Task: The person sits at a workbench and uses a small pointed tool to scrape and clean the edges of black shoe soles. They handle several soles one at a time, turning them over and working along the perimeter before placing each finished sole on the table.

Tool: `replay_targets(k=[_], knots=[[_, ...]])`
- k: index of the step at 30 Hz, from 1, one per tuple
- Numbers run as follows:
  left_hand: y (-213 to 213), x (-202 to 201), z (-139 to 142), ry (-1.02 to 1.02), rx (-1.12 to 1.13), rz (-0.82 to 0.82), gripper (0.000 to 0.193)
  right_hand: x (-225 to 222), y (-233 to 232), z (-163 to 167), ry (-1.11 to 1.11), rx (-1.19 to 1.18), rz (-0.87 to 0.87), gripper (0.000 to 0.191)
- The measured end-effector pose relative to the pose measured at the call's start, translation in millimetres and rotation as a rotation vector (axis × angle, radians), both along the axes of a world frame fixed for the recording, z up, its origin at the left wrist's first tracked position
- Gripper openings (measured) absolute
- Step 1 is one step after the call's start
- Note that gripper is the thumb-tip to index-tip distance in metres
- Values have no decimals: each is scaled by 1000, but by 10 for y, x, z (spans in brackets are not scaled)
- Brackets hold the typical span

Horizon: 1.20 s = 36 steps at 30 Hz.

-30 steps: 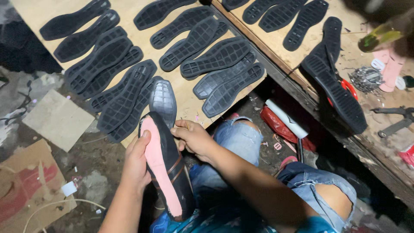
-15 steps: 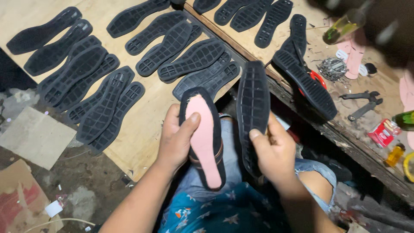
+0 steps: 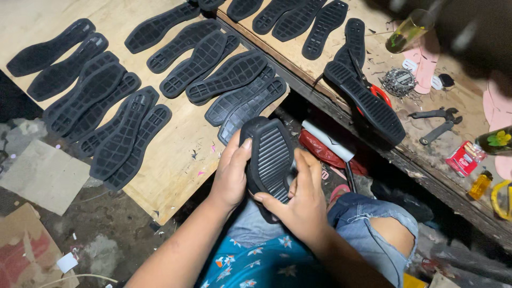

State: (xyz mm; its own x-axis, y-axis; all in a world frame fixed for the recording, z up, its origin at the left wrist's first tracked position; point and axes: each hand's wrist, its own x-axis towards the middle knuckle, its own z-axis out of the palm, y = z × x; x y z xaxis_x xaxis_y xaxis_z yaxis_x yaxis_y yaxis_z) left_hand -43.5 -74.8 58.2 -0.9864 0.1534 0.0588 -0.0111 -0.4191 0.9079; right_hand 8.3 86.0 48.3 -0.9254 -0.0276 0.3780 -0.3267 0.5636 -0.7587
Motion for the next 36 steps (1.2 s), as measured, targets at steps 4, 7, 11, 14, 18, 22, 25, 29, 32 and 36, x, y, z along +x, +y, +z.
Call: replay_targets(k=[4,7,11,14,18,22,25,29,32,36], knots=[[13,95,52,0,-22,47,50,47,0,112,2,141,11,101],[0,121,56,-17,9,62,53,71,0,149,-121,201,-5,100],[-15,130,19,-15,35,50,55,62,-32,131,-185,187,6,102],[-19,118,-20,-41,72,27,56,37,-67,103,-197,182,12,102],[-25,113,-59,-51,154,20,55,16,-97,88,-180,196,12,104],[-34,118,-82,27,67,33,53,-32,-122,91,-230,213,27,104],[-21,108,-107,26,-49,74,58,-72,-134,79,-214,211,49,106],[-43,-87,-172,5,-31,105,51,-127,-28,2,-196,298,99,101],[-93,-398,-258,-196,69,240,39,-113,133,-121,-262,380,122,92],[-161,-650,-402,-280,244,263,31,-85,268,-368,-412,149,54,93]])
